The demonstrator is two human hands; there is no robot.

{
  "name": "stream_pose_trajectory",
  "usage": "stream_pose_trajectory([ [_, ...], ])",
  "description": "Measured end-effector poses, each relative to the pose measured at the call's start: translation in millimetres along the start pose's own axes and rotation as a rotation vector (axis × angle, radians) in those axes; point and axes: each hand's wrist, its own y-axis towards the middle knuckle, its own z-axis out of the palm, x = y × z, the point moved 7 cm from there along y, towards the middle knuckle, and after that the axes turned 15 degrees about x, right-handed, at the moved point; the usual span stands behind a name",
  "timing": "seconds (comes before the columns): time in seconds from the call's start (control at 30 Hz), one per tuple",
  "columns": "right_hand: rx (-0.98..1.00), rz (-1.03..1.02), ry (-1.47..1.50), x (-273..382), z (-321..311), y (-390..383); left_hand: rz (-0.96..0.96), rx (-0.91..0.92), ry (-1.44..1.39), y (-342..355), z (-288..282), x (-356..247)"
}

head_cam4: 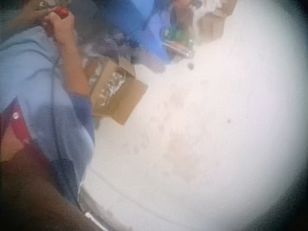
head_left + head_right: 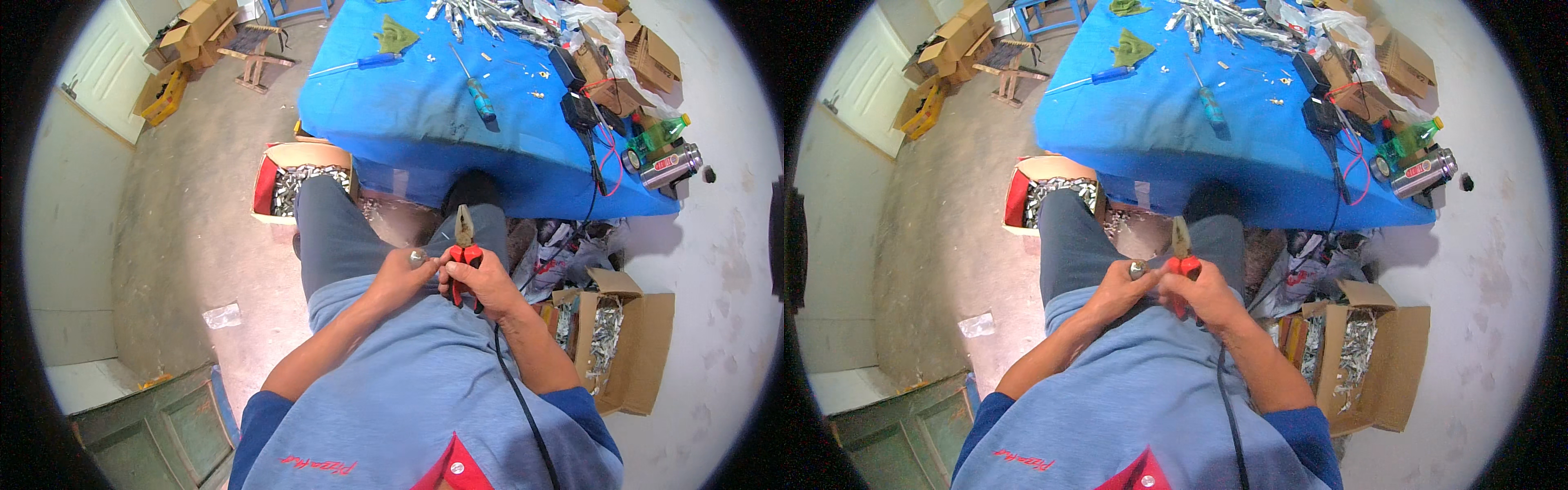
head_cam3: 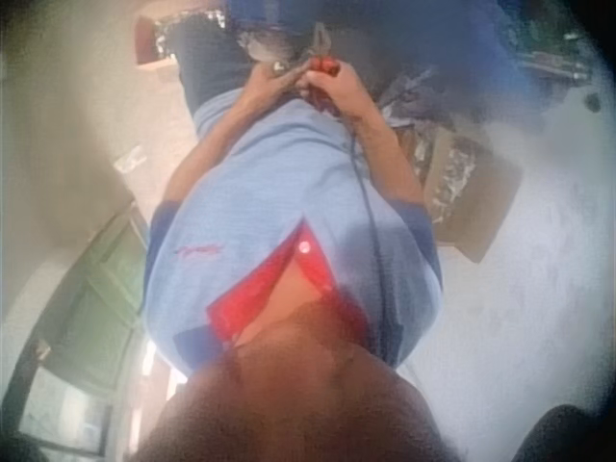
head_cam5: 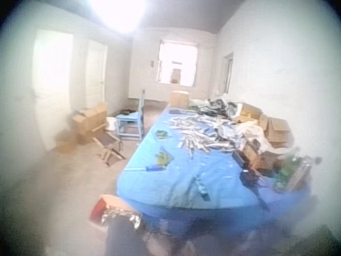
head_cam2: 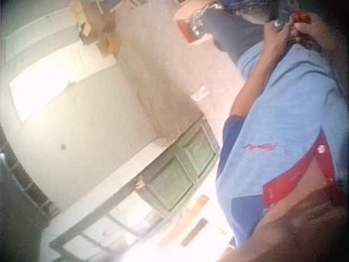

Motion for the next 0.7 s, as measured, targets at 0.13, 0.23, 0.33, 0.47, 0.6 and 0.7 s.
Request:
stream_pose_trajectory([
  [0.13,-0.012,-0.021,0.059,-2,-9,5,-0.006,-0.029,0.002,1,-5,4],
  [0.23,-0.033,-0.031,0.052,-4,-18,11,-0.019,-0.061,-0.031,3,-8,11],
  [0.33,-0.147,-0.074,-0.198,8,-19,17,-0.044,-0.054,-0.029,3,-10,13],
  [0.47,-0.272,-0.161,-0.615,19,-12,25,-0.025,-0.036,0.021,4,-8,13],
  [0.6,-0.228,-0.151,-0.696,17,-2,31,0.056,-0.064,0.079,5,-8,9],
  [0.7,-0.202,-0.15,-0.708,17,0,32,0.067,-0.084,0.128,5,-8,7],
])
